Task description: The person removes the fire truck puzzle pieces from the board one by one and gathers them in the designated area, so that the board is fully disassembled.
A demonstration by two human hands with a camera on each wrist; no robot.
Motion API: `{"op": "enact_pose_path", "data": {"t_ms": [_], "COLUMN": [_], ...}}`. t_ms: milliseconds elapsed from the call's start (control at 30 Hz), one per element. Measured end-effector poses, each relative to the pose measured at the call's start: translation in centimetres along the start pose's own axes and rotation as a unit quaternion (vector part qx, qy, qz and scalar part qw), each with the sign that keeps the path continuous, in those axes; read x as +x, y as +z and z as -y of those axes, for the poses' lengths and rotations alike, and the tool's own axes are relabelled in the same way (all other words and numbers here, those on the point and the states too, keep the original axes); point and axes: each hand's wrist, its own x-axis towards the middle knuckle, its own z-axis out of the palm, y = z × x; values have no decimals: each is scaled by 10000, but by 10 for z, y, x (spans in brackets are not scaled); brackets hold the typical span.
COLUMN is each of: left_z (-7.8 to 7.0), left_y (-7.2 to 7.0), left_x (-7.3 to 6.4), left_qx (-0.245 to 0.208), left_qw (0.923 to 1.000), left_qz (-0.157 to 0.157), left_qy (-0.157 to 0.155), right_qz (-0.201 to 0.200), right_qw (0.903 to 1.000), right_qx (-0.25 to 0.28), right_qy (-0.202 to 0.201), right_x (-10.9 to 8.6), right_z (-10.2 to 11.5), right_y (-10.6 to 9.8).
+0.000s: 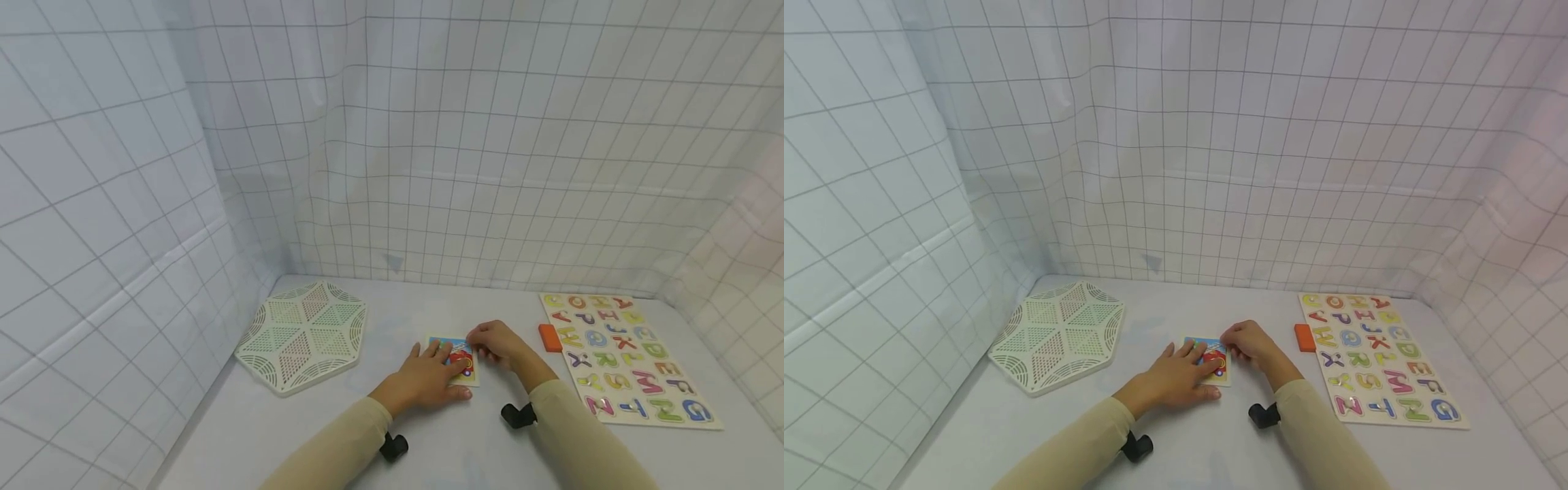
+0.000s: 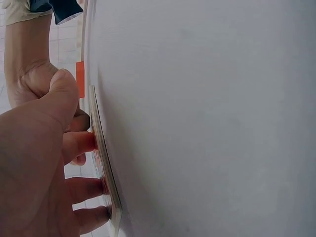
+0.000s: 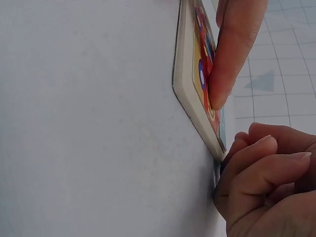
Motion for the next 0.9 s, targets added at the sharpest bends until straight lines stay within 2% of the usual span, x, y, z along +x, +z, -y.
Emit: {"op": "enact_pose_path", "data": {"t_ms": [233, 633, 900], "left_z": [0, 0, 0], "left_y": [-2, 1, -1], "left_x": [1, 1, 0], "left_qx": [83, 46, 142], "left_qw": [10000, 9999, 9999], "left_qz": [25, 102, 45], "left_qy": [19, 4, 28], "right_qz": [-365, -255, -239], "right_qw": [9989, 9994, 9983], "right_qx": [-285, -84, -255], "right_qy": [-65, -197, -461], "right_x": [-3, -2, 0], "right_z": [-1, -2, -2], "right_y": [-1, 5, 6]}}
